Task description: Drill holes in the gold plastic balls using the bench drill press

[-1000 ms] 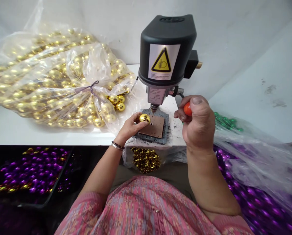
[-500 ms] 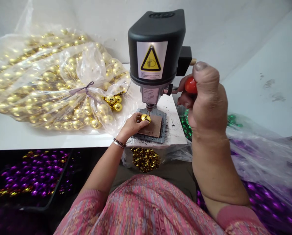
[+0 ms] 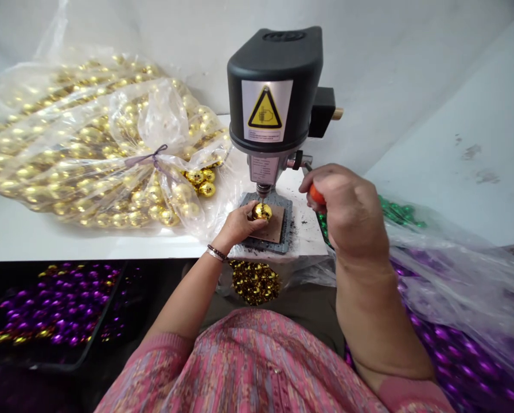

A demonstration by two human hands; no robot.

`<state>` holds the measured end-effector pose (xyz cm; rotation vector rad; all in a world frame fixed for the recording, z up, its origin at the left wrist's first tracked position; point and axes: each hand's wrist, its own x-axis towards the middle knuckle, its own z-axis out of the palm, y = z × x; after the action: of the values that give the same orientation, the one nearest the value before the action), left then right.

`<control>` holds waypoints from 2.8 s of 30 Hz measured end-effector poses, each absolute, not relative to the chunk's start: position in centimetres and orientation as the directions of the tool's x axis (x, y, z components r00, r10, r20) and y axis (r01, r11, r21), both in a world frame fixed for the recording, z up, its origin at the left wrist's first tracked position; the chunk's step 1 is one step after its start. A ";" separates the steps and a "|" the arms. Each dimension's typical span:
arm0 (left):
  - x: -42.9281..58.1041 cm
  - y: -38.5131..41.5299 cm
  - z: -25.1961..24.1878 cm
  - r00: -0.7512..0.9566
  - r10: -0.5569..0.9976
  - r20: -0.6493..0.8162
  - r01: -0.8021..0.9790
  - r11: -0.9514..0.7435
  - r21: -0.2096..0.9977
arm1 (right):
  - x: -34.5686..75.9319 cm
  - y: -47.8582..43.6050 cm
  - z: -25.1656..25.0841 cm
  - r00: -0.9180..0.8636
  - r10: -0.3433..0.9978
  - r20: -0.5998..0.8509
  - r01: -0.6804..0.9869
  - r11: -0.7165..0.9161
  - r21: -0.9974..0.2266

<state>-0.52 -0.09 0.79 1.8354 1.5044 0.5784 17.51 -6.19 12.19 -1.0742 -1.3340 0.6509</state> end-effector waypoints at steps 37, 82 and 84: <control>-0.3 -0.6 -0.5 0.263 0.965 0.000 0.554 -0.151 0.818 | 15.4 -5.4 7.7 0.431 0.726 0.536 0.181 0.512 -0.840; -7.5 0.2 -0.1 0.292 0.930 -0.223 -0.252 0.300 0.920 | 15.3 -6.5 9.8 0.383 0.838 0.389 0.017 0.415 -0.910; -6.9 -0.4 -0.4 0.331 0.919 -0.212 -0.275 0.309 0.911 | 15.3 -6.5 9.9 0.386 0.838 0.385 0.014 0.412 -0.911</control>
<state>-6.95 -0.45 -0.41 0.9077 0.8765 0.9393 15.30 -6.49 9.88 -1.0141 -1.0451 0.6585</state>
